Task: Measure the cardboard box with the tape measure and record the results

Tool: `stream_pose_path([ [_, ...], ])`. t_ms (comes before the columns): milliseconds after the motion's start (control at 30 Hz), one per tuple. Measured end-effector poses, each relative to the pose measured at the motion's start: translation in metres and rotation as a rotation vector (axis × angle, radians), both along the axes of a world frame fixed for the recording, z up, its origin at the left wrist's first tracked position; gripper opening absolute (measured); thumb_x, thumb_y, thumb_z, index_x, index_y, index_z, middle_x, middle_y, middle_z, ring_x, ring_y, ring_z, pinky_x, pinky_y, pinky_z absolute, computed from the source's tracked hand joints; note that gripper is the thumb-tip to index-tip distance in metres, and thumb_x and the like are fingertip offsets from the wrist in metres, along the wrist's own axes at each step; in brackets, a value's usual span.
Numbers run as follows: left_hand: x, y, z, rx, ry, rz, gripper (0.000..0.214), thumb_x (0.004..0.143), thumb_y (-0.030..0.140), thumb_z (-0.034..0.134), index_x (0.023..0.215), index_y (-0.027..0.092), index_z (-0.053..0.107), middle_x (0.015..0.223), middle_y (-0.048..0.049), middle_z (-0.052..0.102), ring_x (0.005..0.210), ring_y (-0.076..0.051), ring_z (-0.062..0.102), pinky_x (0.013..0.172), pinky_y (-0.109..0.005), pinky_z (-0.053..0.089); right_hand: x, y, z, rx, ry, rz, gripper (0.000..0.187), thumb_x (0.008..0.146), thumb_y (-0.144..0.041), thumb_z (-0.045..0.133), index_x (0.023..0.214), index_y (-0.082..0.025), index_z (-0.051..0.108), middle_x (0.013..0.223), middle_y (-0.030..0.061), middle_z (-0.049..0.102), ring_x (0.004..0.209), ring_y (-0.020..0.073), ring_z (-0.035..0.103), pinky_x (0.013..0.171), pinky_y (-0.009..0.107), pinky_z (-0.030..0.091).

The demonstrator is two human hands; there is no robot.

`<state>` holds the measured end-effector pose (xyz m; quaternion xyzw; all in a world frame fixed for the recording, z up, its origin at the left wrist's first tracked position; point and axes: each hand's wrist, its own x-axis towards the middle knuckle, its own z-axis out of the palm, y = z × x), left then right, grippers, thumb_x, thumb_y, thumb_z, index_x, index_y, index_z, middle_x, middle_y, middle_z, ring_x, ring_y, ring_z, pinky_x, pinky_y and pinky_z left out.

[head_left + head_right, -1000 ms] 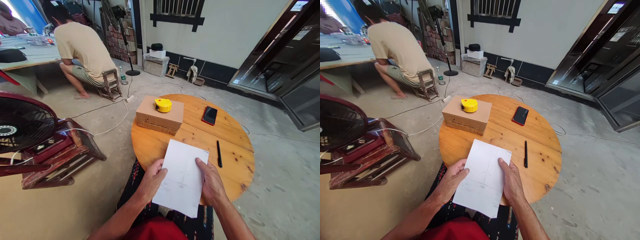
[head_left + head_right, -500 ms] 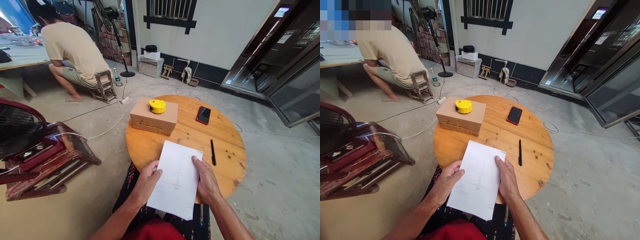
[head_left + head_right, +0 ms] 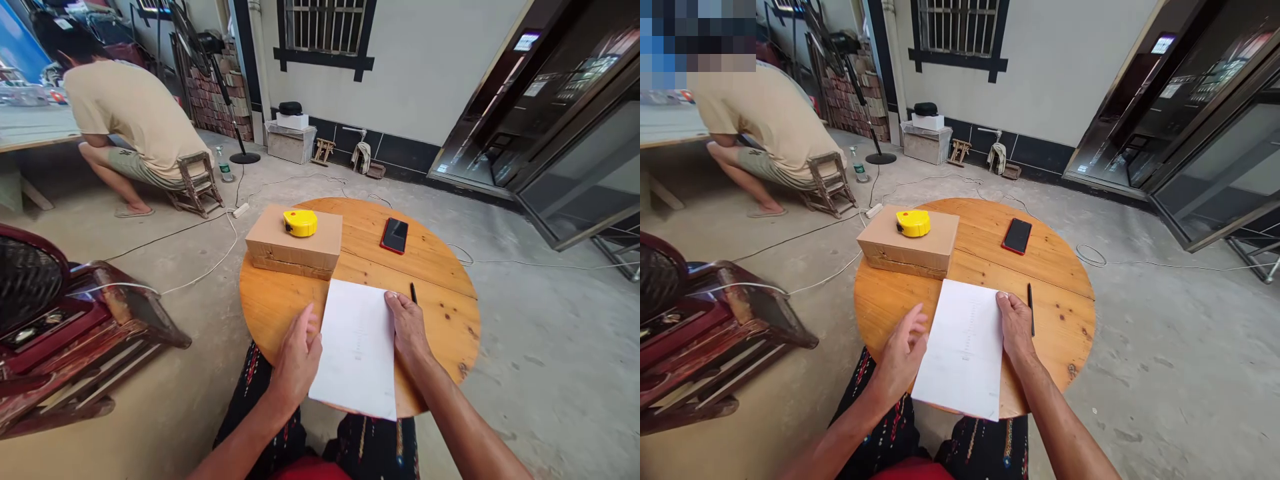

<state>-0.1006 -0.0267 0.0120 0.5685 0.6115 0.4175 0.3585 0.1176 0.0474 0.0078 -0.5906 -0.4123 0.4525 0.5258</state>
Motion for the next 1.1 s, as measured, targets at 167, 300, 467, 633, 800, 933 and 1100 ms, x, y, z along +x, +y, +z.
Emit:
stream_pose_path([
  [167,0.024,-0.01,-0.001,0.282,0.595,-0.211,0.044,0.086,0.014,0.05,0.13,0.019,0.056,0.149,-0.0114,0.043,0.139,-0.031,0.035,0.111,-0.053,0.034,0.007,0.021,-0.004,0.057,-0.255,0.014,0.035,0.081,-0.053,0.057,0.072,-0.019,0.058,0.062,-0.0013,0.057,0.054,0.0153,0.048,0.051,0.027,0.04],
  [300,0.032,-0.015,-0.005,0.258,0.727,-0.419,0.045,0.086,0.028,0.06,0.131,0.02,0.057,0.148,-0.0116,0.045,0.14,-0.031,0.036,0.114,-0.052,0.032,0.013,0.018,0.006,0.136,-0.481,-0.03,0.035,0.079,-0.039,0.059,0.104,-0.016,0.065,0.101,0.0113,0.068,0.091,0.028,0.06,0.085,0.044,0.047],
  [467,0.025,-0.013,-0.013,0.296,0.75,-0.413,0.045,0.088,0.033,0.059,0.132,0.022,0.057,0.148,-0.01,0.046,0.14,-0.029,0.037,0.115,-0.05,0.032,0.008,-0.014,0.016,0.403,-1.021,0.183,0.039,0.091,-0.026,0.045,0.127,-0.016,0.056,0.133,0.0161,0.057,0.127,0.0294,0.047,0.108,0.05,0.036],
  [633,0.026,-0.014,-0.018,0.361,0.769,-0.396,0.045,0.088,0.032,0.057,0.132,0.023,0.057,0.149,-0.0093,0.045,0.14,-0.029,0.037,0.114,-0.05,0.033,-0.006,-0.022,0.0,0.317,-1.307,0.412,0.051,0.094,-0.037,0.05,0.134,-0.005,0.05,0.144,0.0231,0.047,0.134,0.0367,0.04,0.108,0.055,0.036],
  [800,0.03,-0.015,-0.02,0.383,0.826,-0.397,0.048,0.086,0.025,0.057,0.134,0.02,0.054,0.149,-0.0113,0.044,0.141,-0.031,0.034,0.113,-0.052,0.032,0.016,-0.014,0.003,0.295,-1.295,0.394,0.045,0.097,-0.037,0.045,0.13,-0.008,0.055,0.142,0.0182,0.051,0.132,0.0298,0.045,0.108,0.043,0.037],
  [933,0.033,-0.014,-0.021,0.398,0.833,-0.39,0.046,0.087,0.025,0.055,0.132,0.019,0.056,0.148,-0.0114,0.046,0.14,-0.031,0.035,0.113,-0.051,0.032,0.054,-0.008,0.016,0.186,-1.363,0.139,0.03,0.097,-0.026,0.041,0.111,-0.016,0.064,0.114,0.0131,0.067,0.106,0.0266,0.06,0.09,0.039,0.042],
  [1100,0.043,-0.009,-0.023,0.418,0.857,-0.411,0.049,0.085,0.023,0.056,0.134,0.019,0.054,0.149,-0.0115,0.044,0.141,-0.031,0.034,0.113,-0.051,0.031,0.08,0.01,0.017,-0.014,-1.521,0.091,0.031,0.093,-0.029,0.049,0.117,-0.012,0.061,0.096,0.0143,0.07,0.091,0.0296,0.063,0.076,0.038,0.035],
])
